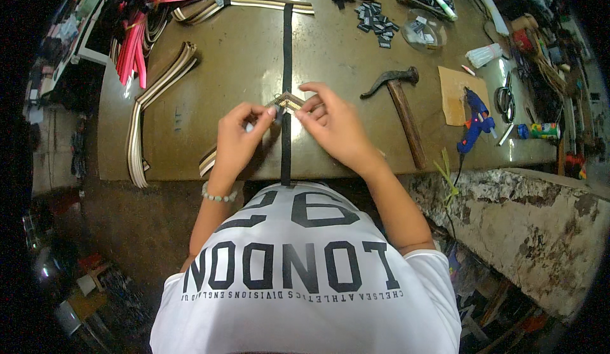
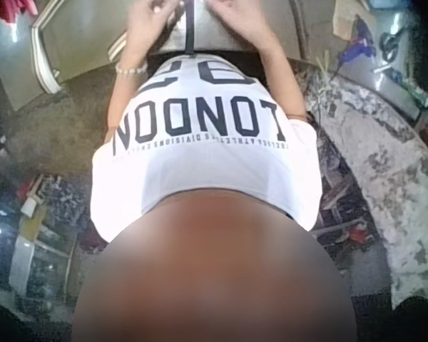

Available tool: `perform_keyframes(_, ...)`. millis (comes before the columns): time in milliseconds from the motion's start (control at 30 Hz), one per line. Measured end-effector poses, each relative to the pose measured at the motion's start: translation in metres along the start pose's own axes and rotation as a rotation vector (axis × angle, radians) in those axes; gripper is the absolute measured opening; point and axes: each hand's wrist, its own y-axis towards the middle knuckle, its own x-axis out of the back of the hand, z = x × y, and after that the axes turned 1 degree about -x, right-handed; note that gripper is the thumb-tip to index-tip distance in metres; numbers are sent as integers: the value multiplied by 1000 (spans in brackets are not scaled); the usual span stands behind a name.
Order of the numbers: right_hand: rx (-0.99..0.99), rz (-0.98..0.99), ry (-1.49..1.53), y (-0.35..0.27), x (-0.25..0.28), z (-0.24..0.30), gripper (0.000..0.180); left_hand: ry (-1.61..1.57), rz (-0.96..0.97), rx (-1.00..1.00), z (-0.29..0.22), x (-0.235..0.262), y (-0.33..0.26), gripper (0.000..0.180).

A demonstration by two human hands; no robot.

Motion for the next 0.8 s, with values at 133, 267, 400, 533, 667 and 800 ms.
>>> perform_keyframes(133,65,-155,-237,0,-10,-20,21,201,-75,7,11,-14,15,24)
perform_keyframes(267,216,-245,-220,-5,-18,-34,11,352,-96,5,11,-20,12,19)
perform_keyframes(400,207,-240,-201,-5,-19,-37,11,331,-100,9,5,-21,8,18)
perform_keyframes(533,259,-144,-247,-10,-13,-25,16,353,-82,31,4,-22,6,19)
perform_keyframes(667,518,141,-372,-35,-3,-12,21,307,-131,-13,10,-21,6,19)
perform_keyframes(800,613,268,-699,-52,-17,-15,47,118,-127,-13,16,-16,7,19)
